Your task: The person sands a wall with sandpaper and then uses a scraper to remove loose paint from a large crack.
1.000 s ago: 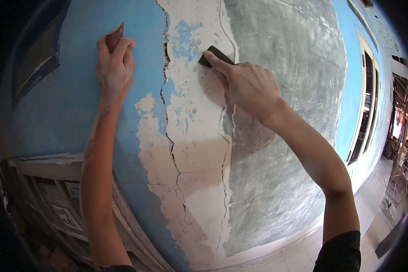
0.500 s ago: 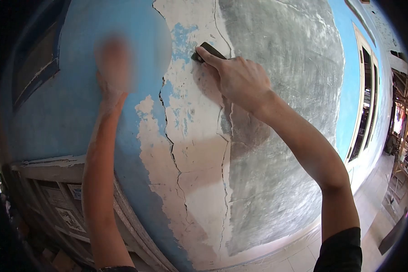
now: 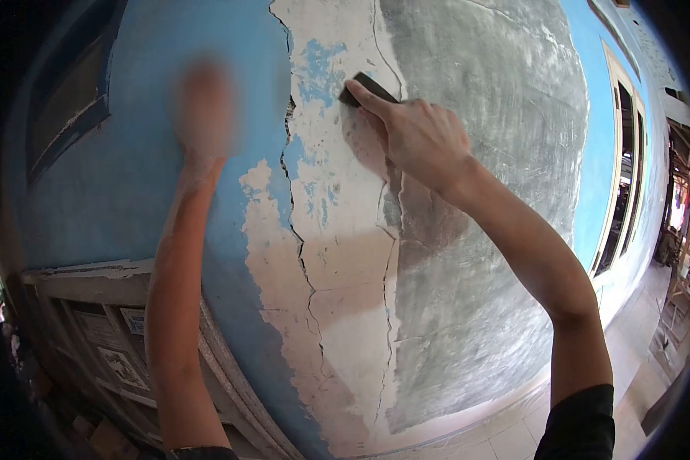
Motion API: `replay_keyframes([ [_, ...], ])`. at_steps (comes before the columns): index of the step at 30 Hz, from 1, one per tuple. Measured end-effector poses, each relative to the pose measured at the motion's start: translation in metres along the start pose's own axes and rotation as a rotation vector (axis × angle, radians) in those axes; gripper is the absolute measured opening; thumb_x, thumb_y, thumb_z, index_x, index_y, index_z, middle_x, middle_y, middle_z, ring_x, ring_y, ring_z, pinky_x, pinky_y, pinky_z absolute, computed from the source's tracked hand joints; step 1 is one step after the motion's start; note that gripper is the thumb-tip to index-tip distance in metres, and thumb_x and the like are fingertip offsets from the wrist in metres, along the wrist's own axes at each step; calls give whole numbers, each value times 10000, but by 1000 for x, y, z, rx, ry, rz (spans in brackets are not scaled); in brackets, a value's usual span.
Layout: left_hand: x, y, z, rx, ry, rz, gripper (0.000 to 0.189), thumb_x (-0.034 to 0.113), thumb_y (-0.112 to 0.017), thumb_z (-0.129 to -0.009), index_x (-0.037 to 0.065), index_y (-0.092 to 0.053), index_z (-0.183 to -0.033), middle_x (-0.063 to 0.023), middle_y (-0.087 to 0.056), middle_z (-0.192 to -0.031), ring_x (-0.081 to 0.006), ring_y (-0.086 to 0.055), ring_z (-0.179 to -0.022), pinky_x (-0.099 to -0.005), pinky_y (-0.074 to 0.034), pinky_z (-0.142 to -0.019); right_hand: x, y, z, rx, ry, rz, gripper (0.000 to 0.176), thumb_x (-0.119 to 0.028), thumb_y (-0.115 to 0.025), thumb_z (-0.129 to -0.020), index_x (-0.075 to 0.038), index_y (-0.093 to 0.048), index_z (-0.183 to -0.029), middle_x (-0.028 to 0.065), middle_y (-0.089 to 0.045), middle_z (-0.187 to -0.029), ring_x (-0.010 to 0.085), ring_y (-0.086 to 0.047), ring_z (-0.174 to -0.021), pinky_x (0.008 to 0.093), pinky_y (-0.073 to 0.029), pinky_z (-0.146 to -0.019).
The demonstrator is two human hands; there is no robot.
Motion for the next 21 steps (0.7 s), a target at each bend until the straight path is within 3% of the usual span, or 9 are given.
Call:
replay_keyframes([
  [5, 2, -1, 0, -8, -48, 26, 101, 66, -596, -945, 123, -662, -997, -143, -498, -1074, -261, -634, -904, -380, -559, -639, -2, 6, -3, 10, 11, -36, 414, -365, -372, -1057, -291, -436, -1459, 88, -632, -613, 233, -630, -525, 407, -497, -495],
  [8, 5, 0, 1, -23, -62, -4, 99, 73, -591, -949, 119, -663, -1000, -143, -495, -1068, -254, -634, -893, -383, -544, -636, 0, -4, 6, -101, -31, -30, 407, -363, -383, -1054, -284, -459, -1446, 97, -633, -617, 251, -636, -537, 410, -499, -503],
  [11, 5, 0, 0, -16, -52, -12, 96, 71, -591, -949, 116, -661, -997, -146, -491, -1069, -258, -637, -886, -384, -527, -629, -5, -1, -11, 51, 10, -59, 410, -373, -394, -1048, -287, -465, -1443, 105, -635, -622, 261, -639, -544, 414, -503, -507],
  [14, 5, 0, 0, -14, -64, 44, 97, 67, -588, -949, 122, -658, -986, -144, -494, -1071, -266, -640, -884, -376, -523, -620, -10, 7, -13, 67, 13, -32, 415, -379, -402, -1044, -285, -465, -1443, 115, -638, -633, 267, -641, -549, 412, -506, -517],
  [17, 4, -2, 2, -6, -83, 57, 98, 70, -586, -949, 129, -658, -980, -148, -495, -1073, -283, -641, -883, -371, -533, -626, -6, 2, -1, -72, -42, -10, 422, -388, -394, -1044, -277, -462, -1446, 116, -645, -650, 272, -651, -577, 421, -511, -533],
  [21, 6, -5, -1, -59, -48, 64, 97, 62, -588, -942, 127, -654, -970, -158, -497, -1084, -301, -639, -900, -391, -545, -634, -11, 7, -16, 33, -18, -48, 423, -364, -406, -1045, -274, -448, -1456, 136, -641, -644, 272, -644, -549, 424, -504, -514],
])
Point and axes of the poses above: each hand's wrist, its own z-axis away from the middle knuckle, its own y-axis out of the back of the hand, x = y × z, the point moved 9 cm from there along -z, towards the middle knuckle
